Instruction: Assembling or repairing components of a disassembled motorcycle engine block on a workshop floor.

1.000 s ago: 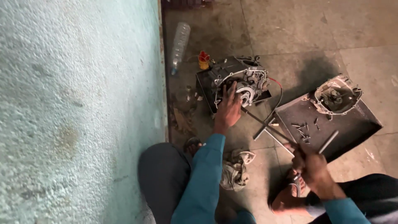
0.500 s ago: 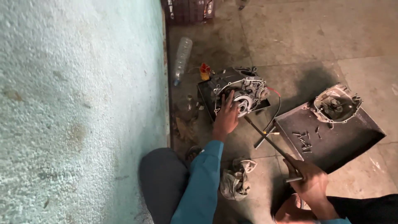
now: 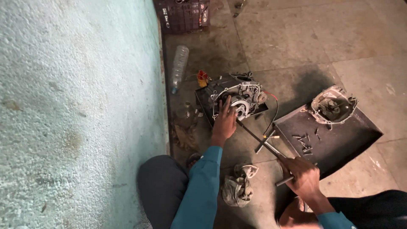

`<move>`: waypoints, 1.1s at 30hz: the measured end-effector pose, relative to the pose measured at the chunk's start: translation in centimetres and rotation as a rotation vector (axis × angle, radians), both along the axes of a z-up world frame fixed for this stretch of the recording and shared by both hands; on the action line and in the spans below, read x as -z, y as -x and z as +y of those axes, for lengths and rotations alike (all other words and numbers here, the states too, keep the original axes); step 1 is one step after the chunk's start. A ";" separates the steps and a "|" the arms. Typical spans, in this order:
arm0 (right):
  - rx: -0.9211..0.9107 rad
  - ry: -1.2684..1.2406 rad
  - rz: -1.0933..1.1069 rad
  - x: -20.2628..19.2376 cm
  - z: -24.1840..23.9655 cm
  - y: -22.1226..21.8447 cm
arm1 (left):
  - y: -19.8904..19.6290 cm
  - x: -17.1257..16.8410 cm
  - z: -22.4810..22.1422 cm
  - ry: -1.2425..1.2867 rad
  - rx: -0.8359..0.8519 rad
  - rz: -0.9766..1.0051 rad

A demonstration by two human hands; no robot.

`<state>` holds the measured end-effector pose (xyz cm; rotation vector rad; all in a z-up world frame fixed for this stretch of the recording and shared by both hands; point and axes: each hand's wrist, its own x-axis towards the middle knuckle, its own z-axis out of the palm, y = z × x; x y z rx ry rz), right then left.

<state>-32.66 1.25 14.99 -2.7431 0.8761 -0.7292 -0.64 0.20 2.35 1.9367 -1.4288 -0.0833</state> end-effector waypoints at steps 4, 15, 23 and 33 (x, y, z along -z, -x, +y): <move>0.020 0.014 0.054 1.0 -0.7 0.6 | 0.0 0.1 -0.1 0.004 0.012 -0.005; -0.181 0.109 0.178 0.4 -2.0 1.1 | 0.1 -0.1 0.0 0.069 0.001 -0.021; -0.205 0.091 0.117 0.0 -2.0 1.0 | 0.0 -0.5 0.4 0.133 0.008 -0.010; -0.184 -0.002 0.355 0.3 -1.6 0.4 | 0.0 -0.7 0.2 0.041 0.005 -0.018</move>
